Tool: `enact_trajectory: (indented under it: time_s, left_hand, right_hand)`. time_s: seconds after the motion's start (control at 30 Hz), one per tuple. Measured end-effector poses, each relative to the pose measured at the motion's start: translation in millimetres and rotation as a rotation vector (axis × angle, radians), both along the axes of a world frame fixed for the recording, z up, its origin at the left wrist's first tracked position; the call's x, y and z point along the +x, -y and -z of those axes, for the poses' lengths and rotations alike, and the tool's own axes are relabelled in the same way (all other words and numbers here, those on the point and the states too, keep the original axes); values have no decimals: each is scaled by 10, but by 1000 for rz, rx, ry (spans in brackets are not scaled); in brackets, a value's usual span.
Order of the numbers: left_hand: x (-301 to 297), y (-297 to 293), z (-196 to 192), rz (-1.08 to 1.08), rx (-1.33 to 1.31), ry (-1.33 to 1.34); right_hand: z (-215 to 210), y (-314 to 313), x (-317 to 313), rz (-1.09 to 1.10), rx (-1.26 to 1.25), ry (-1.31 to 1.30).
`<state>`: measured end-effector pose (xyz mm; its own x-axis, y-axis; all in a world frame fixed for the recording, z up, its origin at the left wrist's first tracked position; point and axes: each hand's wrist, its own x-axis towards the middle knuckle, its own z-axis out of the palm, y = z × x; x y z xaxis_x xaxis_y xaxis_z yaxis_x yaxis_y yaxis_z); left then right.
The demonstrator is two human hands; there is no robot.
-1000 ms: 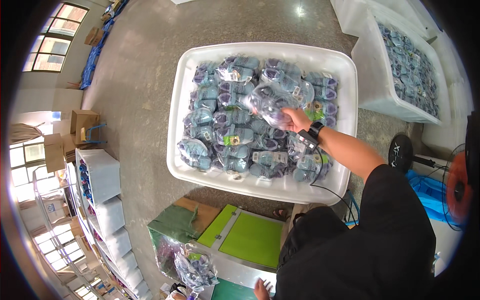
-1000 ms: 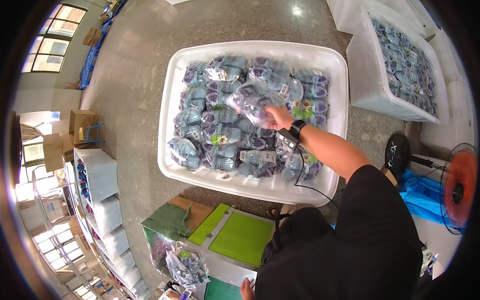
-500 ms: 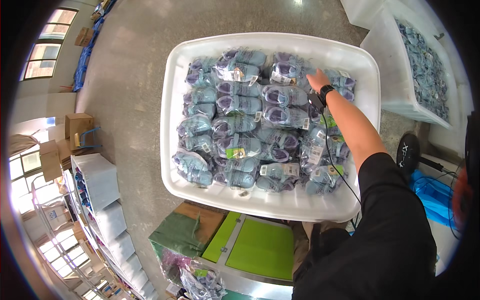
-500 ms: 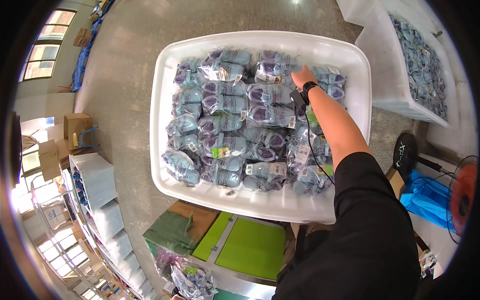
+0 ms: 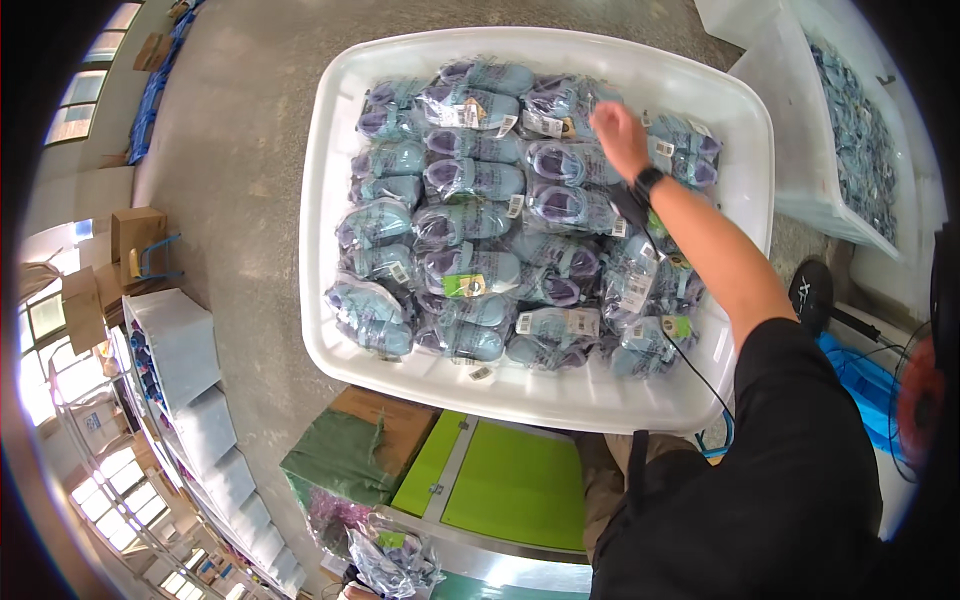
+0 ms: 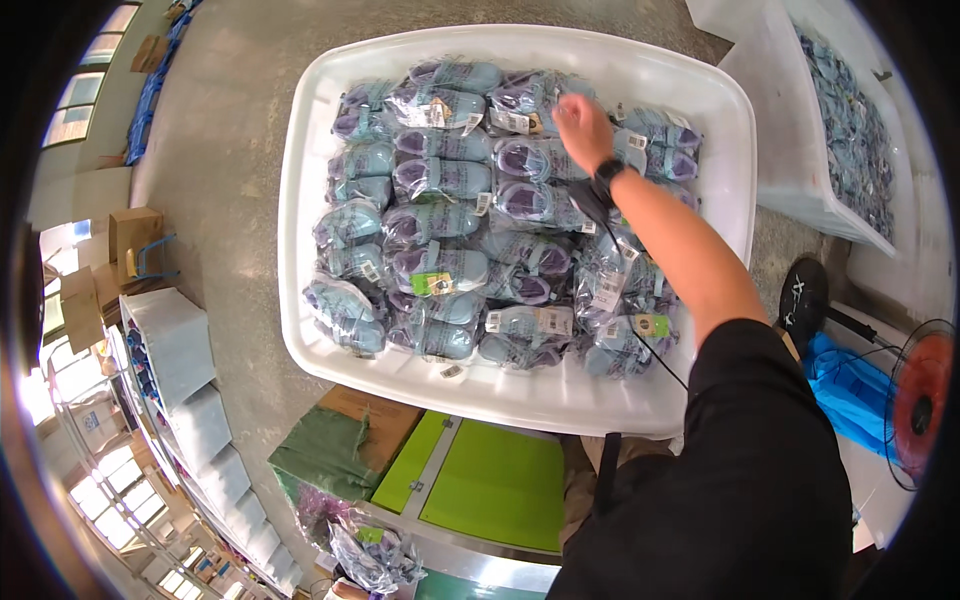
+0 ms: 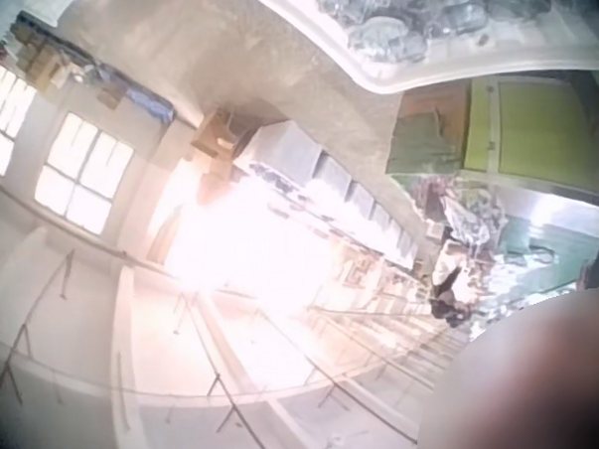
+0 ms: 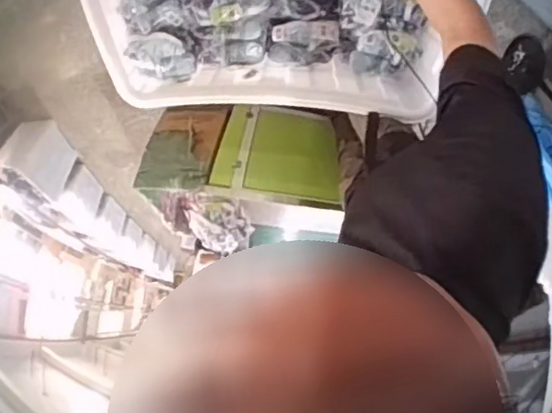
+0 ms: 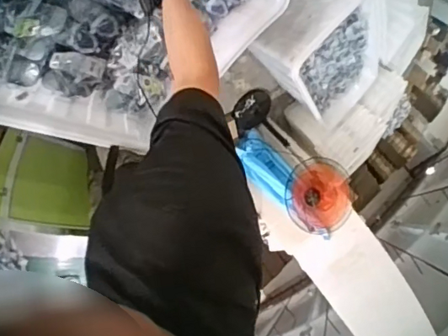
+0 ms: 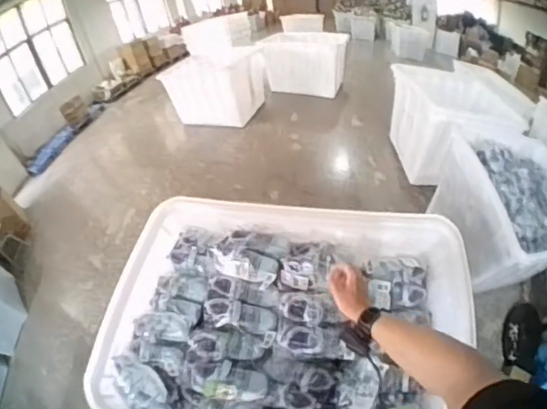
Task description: The person repeatedly picks up packaged pairs of slippers from a large white bin and places them onto a green conveyor belt. The camera is head-mounted and moves erratically, causing significant motion blur. Other workers are visible in the background performing similar tasks.
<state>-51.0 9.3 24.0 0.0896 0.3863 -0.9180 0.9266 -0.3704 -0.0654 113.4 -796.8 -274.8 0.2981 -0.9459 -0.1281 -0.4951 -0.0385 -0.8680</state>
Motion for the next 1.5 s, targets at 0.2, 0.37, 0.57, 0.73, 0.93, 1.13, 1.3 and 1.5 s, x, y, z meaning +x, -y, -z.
enact_trajectory:
  time_s: [0.2,0.37,0.57,0.73,0.93,1.13,1.3,1.5]
  left_hand:
    - [-141,-225,-97,-31,-18,0]
    - [-428,-619,-283,-63,-17,14]
    - [-1048,-1456,-381,-179,-66,116]
    - [-1288,-2094,218,-263,49,455]
    - [-1376,-2538,693,-284,130,772]
    - [-1500,-3260,1130,-433,197,920]
    - [-1634,-4232,1444,-496,414,981]
    - [-1375,-5520,1452,-277,875,940]
  right_hand:
    - [-296,-1308,-73,-608,-282,-478]
    - [42,-1168,676,-413,-317,-554]
    - [39,-1219,514,-598,-233,-437]
    - [-98,-1547,-3,-668,-116,-109]
    - [-136,-2115,-651,-772,293,-190]
    - [-401,-3015,-755,-682,451,-351]
    - [-918,-3714,-443,-964,411,-491]
    - [-1275,-4228,-13,-1130,159,-485]
